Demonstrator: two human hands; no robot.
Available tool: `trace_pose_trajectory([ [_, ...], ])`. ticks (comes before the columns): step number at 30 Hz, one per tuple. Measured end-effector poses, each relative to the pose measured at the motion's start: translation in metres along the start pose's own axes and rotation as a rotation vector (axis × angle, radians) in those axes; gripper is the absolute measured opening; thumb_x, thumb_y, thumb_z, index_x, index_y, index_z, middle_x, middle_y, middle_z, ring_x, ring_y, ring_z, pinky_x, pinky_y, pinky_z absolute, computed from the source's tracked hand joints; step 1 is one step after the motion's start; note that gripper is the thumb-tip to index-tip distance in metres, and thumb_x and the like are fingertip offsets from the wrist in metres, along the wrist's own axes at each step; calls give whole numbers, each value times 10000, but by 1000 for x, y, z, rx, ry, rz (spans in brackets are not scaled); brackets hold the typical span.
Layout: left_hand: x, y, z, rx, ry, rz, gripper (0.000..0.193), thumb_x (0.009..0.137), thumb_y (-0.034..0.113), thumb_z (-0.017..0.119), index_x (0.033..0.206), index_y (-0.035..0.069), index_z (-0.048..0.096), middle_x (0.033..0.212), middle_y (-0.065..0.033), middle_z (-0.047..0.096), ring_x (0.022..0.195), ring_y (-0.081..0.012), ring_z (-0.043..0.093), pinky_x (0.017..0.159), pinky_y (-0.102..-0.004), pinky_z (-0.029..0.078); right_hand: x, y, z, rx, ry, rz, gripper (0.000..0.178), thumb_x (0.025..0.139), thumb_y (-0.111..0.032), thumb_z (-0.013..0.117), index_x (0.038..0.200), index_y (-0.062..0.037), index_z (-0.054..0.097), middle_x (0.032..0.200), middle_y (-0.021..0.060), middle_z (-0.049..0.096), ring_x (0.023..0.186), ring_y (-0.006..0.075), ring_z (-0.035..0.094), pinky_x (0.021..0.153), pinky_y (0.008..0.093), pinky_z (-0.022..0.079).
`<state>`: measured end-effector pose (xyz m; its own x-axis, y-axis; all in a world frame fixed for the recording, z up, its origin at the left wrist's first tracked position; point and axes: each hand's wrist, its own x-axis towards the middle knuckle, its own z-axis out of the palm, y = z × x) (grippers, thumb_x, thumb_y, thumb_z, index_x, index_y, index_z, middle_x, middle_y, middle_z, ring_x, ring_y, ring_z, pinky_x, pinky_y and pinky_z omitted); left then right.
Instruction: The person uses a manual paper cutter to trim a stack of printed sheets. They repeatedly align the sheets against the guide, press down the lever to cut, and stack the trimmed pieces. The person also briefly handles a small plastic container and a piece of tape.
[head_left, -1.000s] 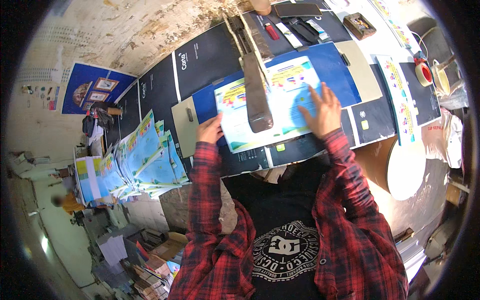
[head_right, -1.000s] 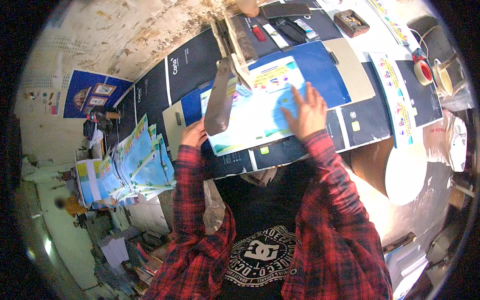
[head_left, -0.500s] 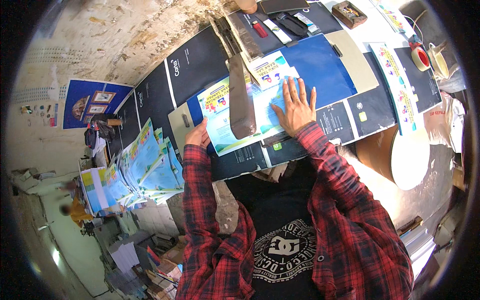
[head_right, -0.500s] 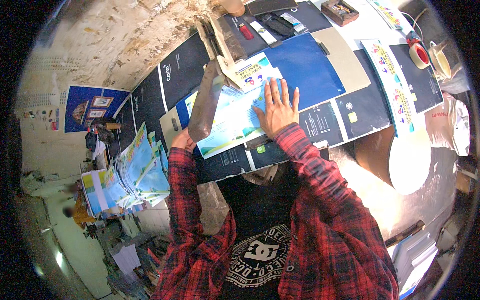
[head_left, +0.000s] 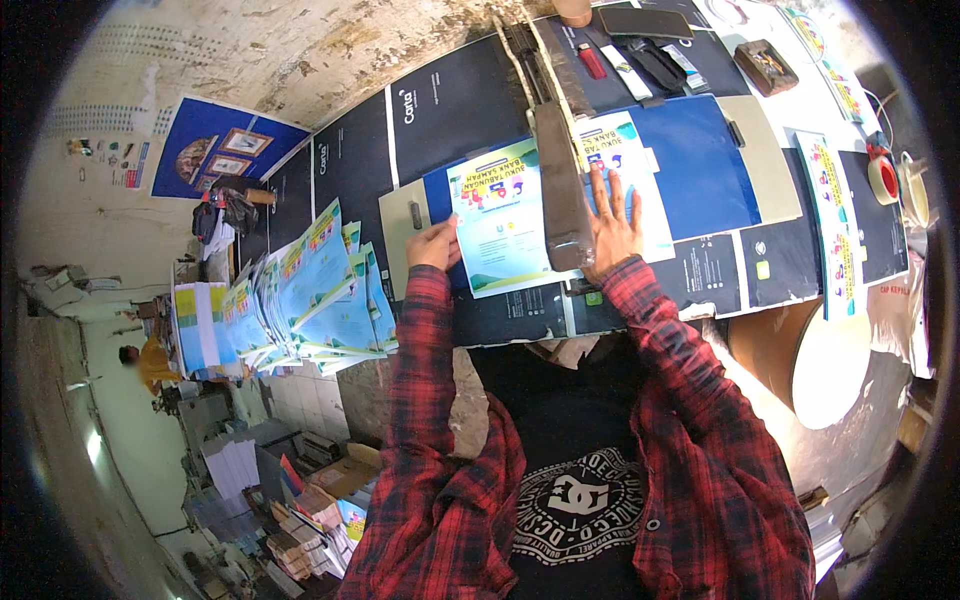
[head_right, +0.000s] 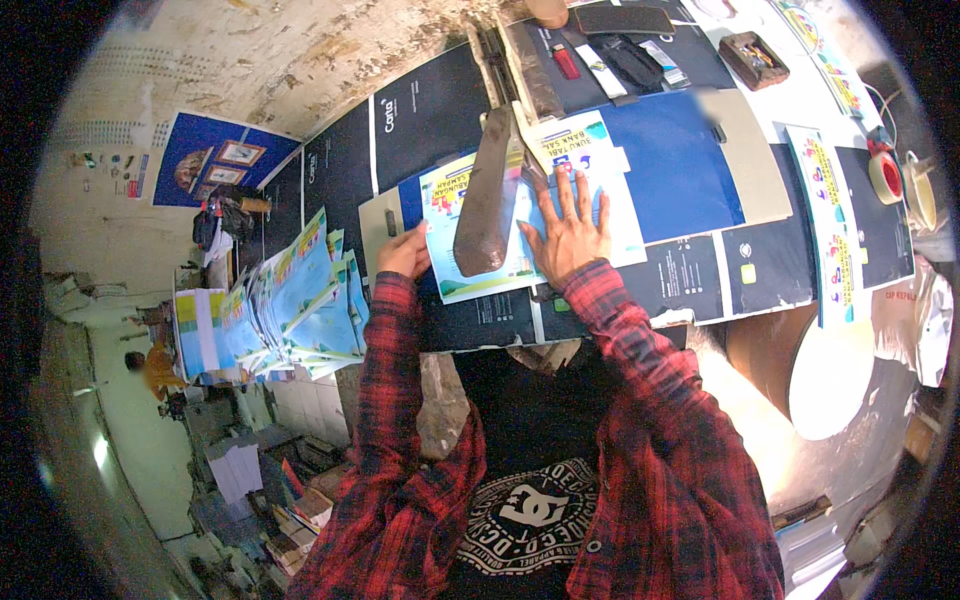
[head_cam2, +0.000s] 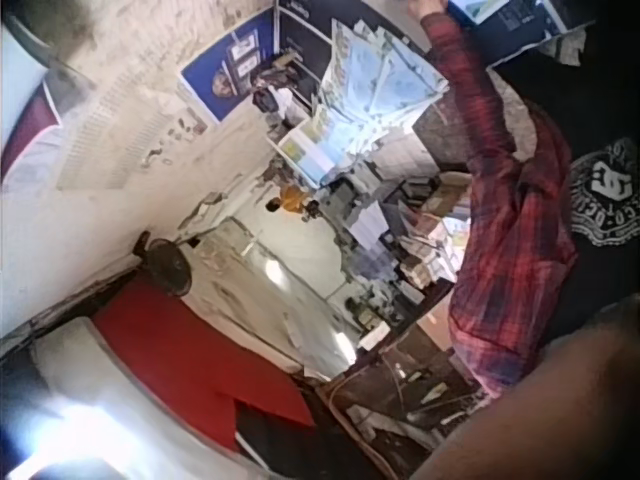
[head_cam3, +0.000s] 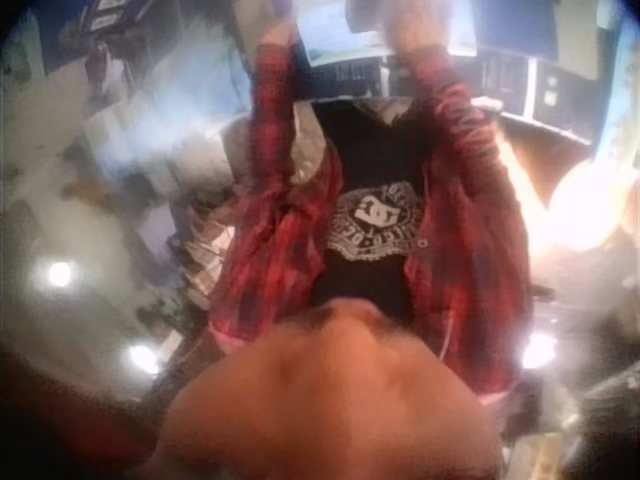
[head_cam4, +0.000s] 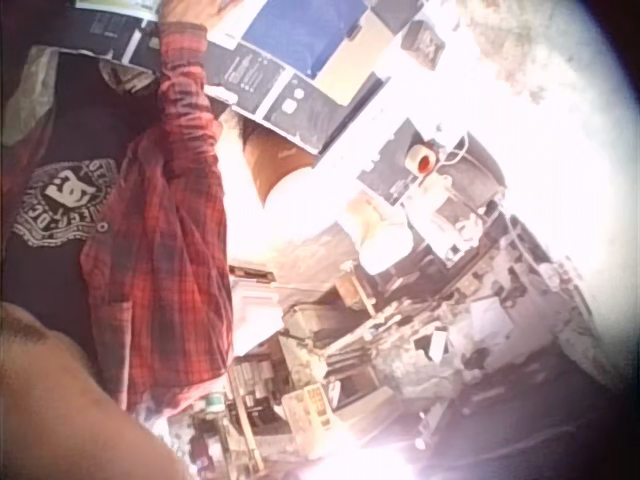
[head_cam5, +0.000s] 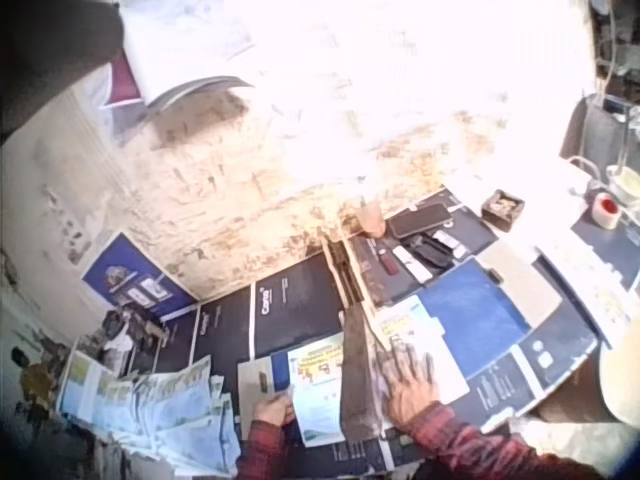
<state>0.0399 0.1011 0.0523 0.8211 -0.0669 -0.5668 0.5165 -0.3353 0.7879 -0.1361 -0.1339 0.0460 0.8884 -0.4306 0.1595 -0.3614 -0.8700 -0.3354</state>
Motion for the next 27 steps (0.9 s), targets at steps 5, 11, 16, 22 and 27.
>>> trace_pose_trajectory([
  [5,-55,-18,67,914,232,1147,449,892,247,654,1277,21,609,1384,-170,560,1313,-350,488,1113,-498,352,0,1,6,-43,-34,-13,656,921,-443,563,1497,-180,390,1626,106,234,1501,330,195,1177,602,155],
  [11,-69,-51,96,1012,154,1122,586,957,347,542,1456,51,462,1557,-102,391,1451,-316,326,1176,-549,217,-1,6,10,-28,53,-88,604,884,-284,614,1436,-95,459,1578,175,318,1447,360,325,1164,549,257],
  [16,-66,-54,101,976,175,1120,570,963,348,530,1447,51,473,1550,-103,401,1438,-312,350,1170,-542,212,49,40,-72,429,269,63,446,921,-267,622,1272,4,580,1251,276,603,1087,435,630,938,422,521],
  [22,-67,-52,108,947,191,1128,553,969,375,507,1420,56,496,1532,-95,424,1430,-294,356,1171,-538,205,73,-80,-232,112,-13,-232,696,930,-612,510,1124,47,619,1085,267,651,936,422,682,821,483,556],
  [27,-64,-54,107,943,185,1093,566,965,396,493,1427,71,487,1532,-85,425,1437,-277,350,1166,-535,214,40,-72,-166,-66,-157,-174,855,895,-579,587,1380,100,398,1403,314,454,1139,462,586,905,518,514],
])
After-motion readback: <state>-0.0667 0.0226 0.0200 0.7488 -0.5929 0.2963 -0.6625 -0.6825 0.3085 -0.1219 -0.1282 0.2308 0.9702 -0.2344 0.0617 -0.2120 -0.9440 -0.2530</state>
